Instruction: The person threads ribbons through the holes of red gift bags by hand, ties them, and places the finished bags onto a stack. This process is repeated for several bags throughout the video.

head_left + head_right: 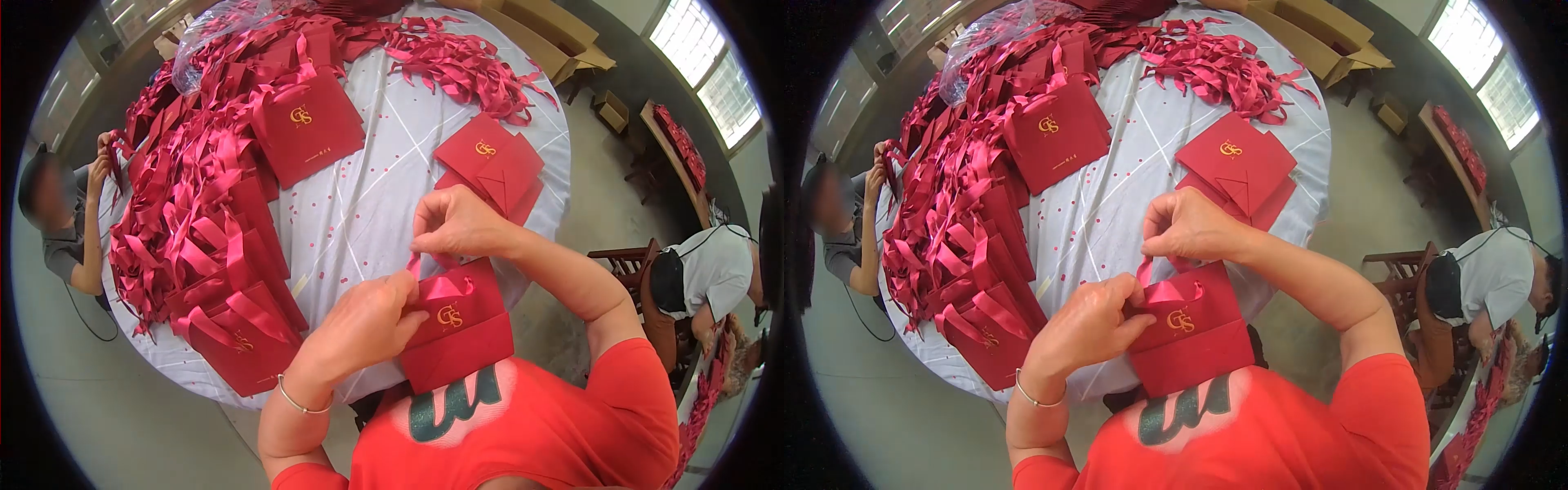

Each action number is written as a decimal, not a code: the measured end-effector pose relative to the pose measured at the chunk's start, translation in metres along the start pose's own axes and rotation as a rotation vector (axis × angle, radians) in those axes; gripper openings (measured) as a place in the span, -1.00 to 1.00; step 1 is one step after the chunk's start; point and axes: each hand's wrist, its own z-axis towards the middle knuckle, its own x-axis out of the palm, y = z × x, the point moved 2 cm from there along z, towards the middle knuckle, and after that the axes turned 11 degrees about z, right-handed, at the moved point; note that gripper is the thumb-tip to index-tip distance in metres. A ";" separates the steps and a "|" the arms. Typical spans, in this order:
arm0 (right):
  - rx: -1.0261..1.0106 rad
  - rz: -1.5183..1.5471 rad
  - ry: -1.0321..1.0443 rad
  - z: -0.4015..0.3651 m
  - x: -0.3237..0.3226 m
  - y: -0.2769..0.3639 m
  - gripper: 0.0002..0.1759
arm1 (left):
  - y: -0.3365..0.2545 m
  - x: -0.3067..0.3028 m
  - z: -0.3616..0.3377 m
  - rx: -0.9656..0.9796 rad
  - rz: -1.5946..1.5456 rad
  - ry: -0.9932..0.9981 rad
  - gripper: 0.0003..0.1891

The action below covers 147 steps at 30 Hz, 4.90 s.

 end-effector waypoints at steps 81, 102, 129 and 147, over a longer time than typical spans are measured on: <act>-0.269 -0.529 -0.211 -0.007 -0.020 -0.003 -0.71 | 0.013 0.011 0.008 -0.067 -0.158 0.157 -0.92; -0.116 -0.442 0.064 0.032 0.008 0.014 -0.77 | 0.010 0.014 0.008 -0.023 -0.106 0.070 -0.94; -0.031 -0.536 0.129 0.029 0.023 0.024 -0.84 | 0.000 0.011 0.004 0.047 -0.066 0.051 -0.91; -0.304 -0.007 -0.291 0.045 -0.023 -0.015 -0.82 | -0.004 0.013 0.006 -0.034 -0.081 0.186 -0.76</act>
